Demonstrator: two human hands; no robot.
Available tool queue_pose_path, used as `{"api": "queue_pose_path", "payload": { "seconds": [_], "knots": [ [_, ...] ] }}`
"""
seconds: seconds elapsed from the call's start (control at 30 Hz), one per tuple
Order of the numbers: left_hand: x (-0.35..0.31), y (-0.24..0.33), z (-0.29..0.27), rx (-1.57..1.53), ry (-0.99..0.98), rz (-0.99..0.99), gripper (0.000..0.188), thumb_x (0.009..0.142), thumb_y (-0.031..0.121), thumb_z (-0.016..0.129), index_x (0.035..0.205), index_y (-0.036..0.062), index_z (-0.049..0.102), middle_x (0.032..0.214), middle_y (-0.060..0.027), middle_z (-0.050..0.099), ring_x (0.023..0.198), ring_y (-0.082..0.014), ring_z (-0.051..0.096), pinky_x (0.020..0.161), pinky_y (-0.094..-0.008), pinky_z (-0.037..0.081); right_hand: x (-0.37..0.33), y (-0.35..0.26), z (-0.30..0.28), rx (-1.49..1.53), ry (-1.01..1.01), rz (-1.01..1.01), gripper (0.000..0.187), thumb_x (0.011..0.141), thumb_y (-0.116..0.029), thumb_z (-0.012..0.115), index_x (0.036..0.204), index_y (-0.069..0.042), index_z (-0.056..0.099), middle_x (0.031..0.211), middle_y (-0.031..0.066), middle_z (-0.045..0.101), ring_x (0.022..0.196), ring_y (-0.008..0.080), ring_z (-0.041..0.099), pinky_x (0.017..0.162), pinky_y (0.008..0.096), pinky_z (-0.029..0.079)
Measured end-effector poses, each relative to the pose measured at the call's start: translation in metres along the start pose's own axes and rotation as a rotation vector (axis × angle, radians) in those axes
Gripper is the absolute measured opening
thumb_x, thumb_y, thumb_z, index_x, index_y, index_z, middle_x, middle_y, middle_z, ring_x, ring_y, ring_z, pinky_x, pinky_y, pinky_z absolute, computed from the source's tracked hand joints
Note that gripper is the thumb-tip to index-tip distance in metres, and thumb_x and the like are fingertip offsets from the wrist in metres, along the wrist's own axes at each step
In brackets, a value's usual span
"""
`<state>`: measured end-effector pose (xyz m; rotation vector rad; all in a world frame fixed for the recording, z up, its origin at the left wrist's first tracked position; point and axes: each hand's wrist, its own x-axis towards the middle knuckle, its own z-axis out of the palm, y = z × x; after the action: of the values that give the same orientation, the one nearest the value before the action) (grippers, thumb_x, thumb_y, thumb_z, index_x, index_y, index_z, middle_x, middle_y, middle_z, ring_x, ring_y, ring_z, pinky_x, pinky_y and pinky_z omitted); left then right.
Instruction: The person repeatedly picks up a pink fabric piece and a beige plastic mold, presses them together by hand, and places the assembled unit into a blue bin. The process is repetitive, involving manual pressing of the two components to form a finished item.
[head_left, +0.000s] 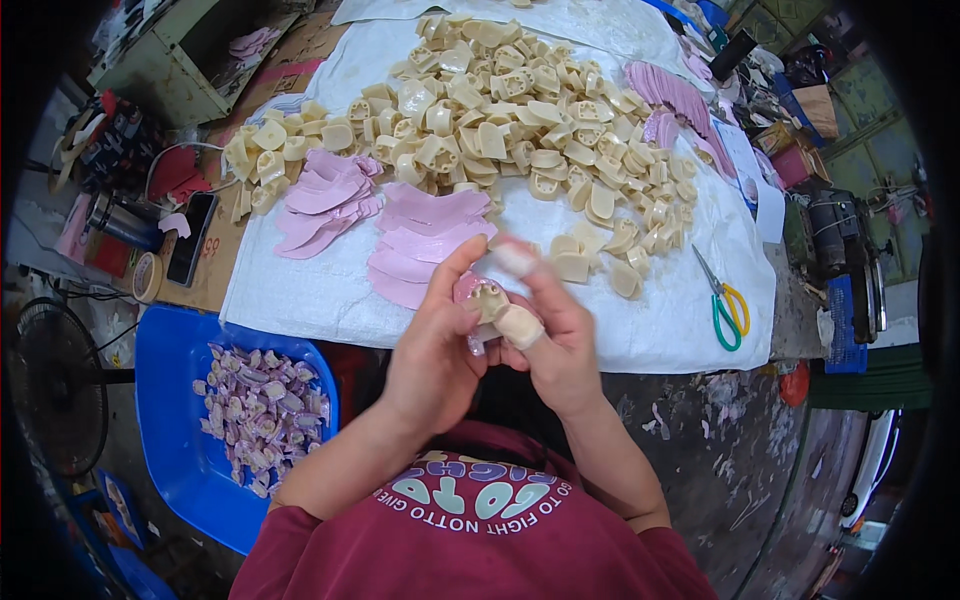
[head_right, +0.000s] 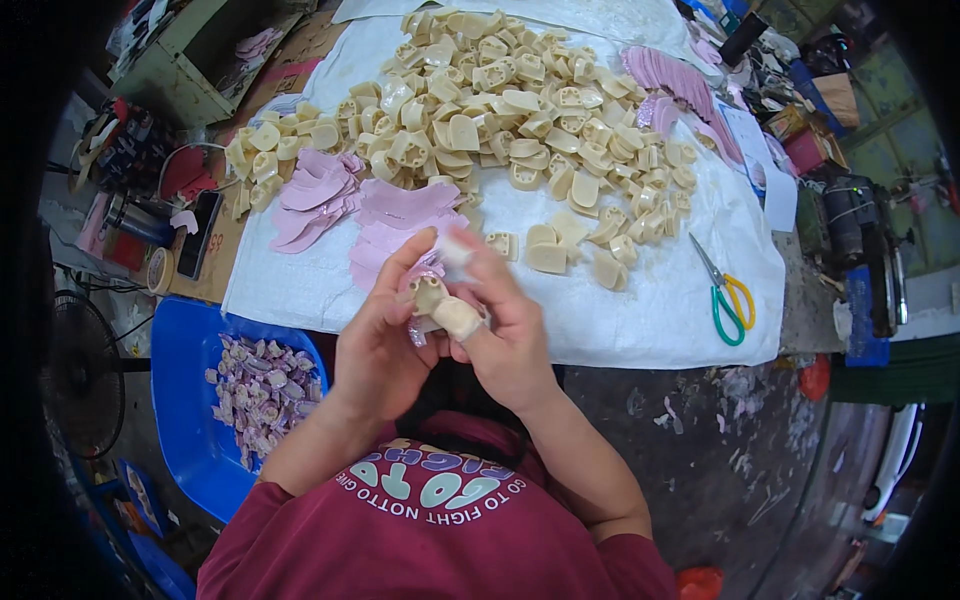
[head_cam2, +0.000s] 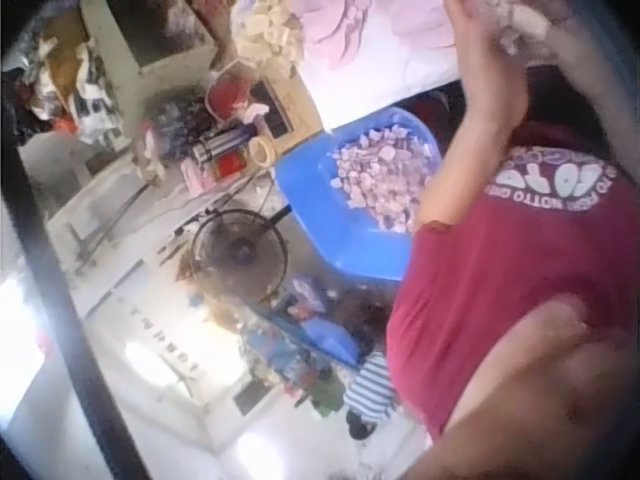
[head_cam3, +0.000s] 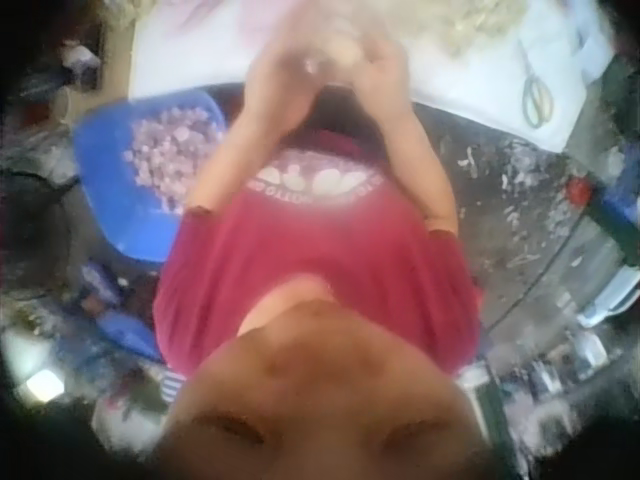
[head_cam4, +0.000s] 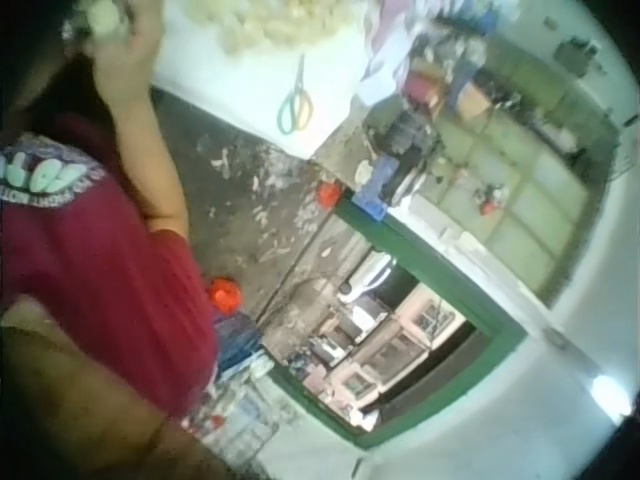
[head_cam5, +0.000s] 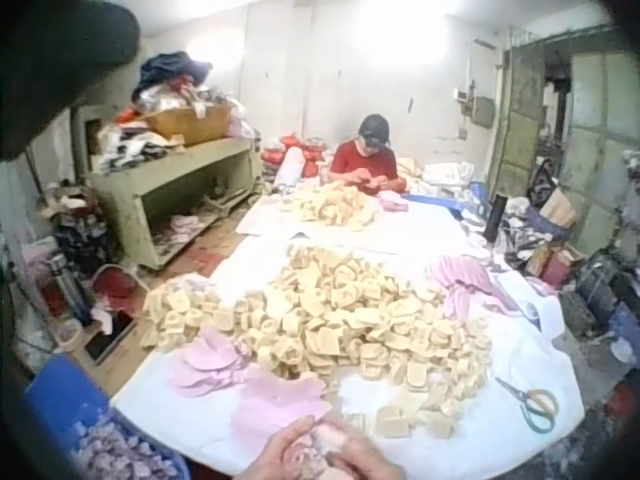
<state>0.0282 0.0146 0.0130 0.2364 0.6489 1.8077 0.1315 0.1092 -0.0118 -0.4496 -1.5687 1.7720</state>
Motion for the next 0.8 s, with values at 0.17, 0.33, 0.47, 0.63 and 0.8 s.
{"api": "queue_pose_path", "payload": {
  "seconds": [0.17, 0.33, 0.47, 0.63, 0.8],
  "knots": [
    [0.007, 0.0, 0.024, 0.217, 0.201, 0.193, 0.052, 0.096, 0.021, 0.042, 0.144, 0.0058, 0.03, 0.099, -0.0068, 0.057, 0.072, -0.0097, 0.054, 0.06, -0.0213, 0.046, 0.003, -0.001, 0.011, 0.172, -0.095, 0.107, 0.04, 0.091, -0.005, 0.058, 0.131, -0.002, 0.052, 0.133, 0.006, 0.052, 0.065, 0.0021, 0.046, 0.058, 0.0182, 0.042],
    [0.013, -0.009, 0.009, 0.405, 0.137, 0.322, 0.048, 0.096, 0.019, 0.041, 0.141, 0.0045, 0.036, 0.092, 0.0002, 0.055, 0.073, -0.0034, 0.047, 0.058, -0.0169, 0.04, 0.005, -0.002, 0.018, 0.302, -0.092, 0.153, 0.035, 0.092, -0.006, 0.057, 0.127, 0.0, 0.054, 0.125, 0.0059, 0.057, 0.084, 0.0059, 0.057, 0.071, 0.02, 0.047],
    [0.02, -0.008, 0.003, 0.432, 0.127, 0.377, 0.049, 0.096, 0.017, 0.042, 0.144, 0.0058, 0.035, 0.089, 0.0022, 0.052, 0.073, -0.0023, 0.045, 0.058, -0.0168, 0.038, 0.009, 0.002, 0.024, 0.231, -0.118, 0.078, 0.032, 0.095, -0.008, 0.053, 0.126, -0.001, 0.055, 0.116, 0.0048, 0.061, 0.102, 0.0101, 0.058, 0.088, 0.0248, 0.047],
    [0.02, -0.011, 0.006, 0.477, 0.133, 0.468, 0.052, 0.098, 0.021, 0.043, 0.147, 0.0065, 0.03, 0.092, 0.0019, 0.051, 0.072, -0.0024, 0.045, 0.058, -0.017, 0.039, 0.015, 0.002, 0.015, 0.463, -0.164, 0.238, 0.029, 0.096, -0.009, 0.049, 0.124, -0.001, 0.057, 0.111, 0.0034, 0.063, 0.099, 0.009, 0.058, 0.086, 0.0247, 0.047],
    [0.029, -0.004, -0.009, 0.519, 0.144, 0.329, 0.055, 0.1, 0.025, 0.043, 0.149, 0.0088, 0.024, 0.093, 0.0013, 0.052, 0.072, -0.0029, 0.045, 0.058, -0.0176, 0.039, 0.015, 0.01, 0.026, 0.039, -0.045, 0.168, 0.031, 0.095, -0.01, 0.052, 0.125, -0.001, 0.055, 0.123, 0.0091, 0.058, 0.109, 0.0131, 0.054, 0.092, 0.0273, 0.044]
  ]
}}
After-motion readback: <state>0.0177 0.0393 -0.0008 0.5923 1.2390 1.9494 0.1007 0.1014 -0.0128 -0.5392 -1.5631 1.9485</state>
